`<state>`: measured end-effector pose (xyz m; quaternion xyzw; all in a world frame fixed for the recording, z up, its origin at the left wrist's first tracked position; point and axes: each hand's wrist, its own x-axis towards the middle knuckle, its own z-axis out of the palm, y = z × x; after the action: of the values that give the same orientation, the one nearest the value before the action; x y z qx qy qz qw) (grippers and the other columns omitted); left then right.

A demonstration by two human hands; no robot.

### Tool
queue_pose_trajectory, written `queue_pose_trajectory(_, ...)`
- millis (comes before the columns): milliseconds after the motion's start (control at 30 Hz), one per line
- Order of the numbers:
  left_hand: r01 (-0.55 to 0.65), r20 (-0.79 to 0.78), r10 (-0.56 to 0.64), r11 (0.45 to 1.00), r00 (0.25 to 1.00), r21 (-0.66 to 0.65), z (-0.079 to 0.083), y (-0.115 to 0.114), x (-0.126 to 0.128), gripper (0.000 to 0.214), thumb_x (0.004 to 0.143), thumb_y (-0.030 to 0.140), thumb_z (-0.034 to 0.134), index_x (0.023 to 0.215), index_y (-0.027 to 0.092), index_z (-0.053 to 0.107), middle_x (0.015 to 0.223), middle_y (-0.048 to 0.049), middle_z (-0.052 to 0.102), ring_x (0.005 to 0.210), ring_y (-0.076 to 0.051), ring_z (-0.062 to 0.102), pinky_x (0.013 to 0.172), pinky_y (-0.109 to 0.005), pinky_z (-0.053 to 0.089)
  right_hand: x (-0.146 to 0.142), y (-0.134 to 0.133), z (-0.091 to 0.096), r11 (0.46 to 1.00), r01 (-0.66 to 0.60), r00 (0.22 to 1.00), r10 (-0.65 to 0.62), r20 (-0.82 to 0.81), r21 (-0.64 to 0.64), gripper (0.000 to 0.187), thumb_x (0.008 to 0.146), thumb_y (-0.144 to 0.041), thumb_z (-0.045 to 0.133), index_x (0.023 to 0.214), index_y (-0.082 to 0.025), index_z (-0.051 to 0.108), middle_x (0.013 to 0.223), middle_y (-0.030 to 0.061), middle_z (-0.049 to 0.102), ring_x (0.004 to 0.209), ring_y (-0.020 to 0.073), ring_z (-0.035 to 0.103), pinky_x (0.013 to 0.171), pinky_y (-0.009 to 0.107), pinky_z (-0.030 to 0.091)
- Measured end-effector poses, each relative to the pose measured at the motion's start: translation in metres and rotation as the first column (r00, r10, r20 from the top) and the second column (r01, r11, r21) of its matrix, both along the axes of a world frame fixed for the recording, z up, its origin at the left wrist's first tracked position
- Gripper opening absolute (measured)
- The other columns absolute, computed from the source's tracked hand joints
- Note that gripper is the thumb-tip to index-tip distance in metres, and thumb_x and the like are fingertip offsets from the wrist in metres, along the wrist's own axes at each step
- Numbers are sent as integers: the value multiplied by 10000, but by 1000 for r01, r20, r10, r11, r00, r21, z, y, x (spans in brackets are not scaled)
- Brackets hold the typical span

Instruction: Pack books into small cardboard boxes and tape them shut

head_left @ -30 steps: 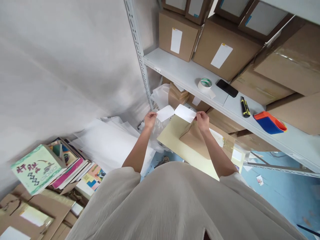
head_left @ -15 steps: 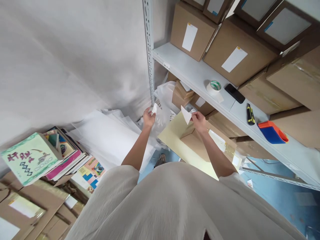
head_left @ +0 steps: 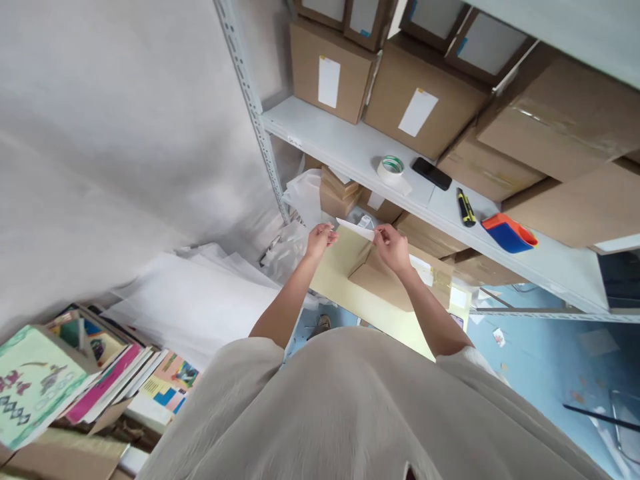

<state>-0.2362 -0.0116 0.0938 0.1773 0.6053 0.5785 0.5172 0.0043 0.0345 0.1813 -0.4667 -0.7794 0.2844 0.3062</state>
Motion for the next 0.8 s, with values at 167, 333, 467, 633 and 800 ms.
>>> queue_pose_trajectory(167,112,75,-116,992,990,52,19,28,35,418,941,606,857,983,227,686,883,-58,792,741,-157,743,693,-270,550,44,-13,8,994,72,997,-72,-3,81,364,1127,-580,546,1118,-278,748,1027,86,872,999,288,852,948,406,644)
queue_pose_trajectory(333,206,2,-208,971,978,119,25,48,75,423,776,409,985,1034,226,704,889,-15,766,763,-150,717,684,-260,546,93,-25,7,977,177,984,-178,-3,121,384,1129,-579,547,1118,-266,770,1124,107,879,1067,303,848,978,435,655)
queue_pose_trajectory(467,340,-106,-325,922,940,187,28,55,108,469,752,364,972,1120,218,720,966,-40,801,841,-191,744,707,-285,559,129,-36,5,955,284,959,-283,-26,90,392,1107,-586,574,1095,-260,793,1125,107,881,1077,300,844,998,438,654)
queue_pose_trajectory(633,459,-239,-407,857,881,233,26,59,146,429,828,317,907,1203,212,727,1049,-68,824,955,-226,786,845,-344,621,166,-46,-3,904,427,901,-428,-69,-30,438,1065,-645,605,1006,-256,797,1066,109,875,1056,309,839,963,427,655)
queue_pose_trajectory(800,503,-504,-356,844,787,188,19,54,174,465,889,221,867,1325,239,705,1236,-84,801,968,-208,786,925,-372,637,184,-47,-24,855,506,857,-514,-48,-115,308,990,-544,683,944,-251,768,1007,112,857,925,291,802,912,437,660)
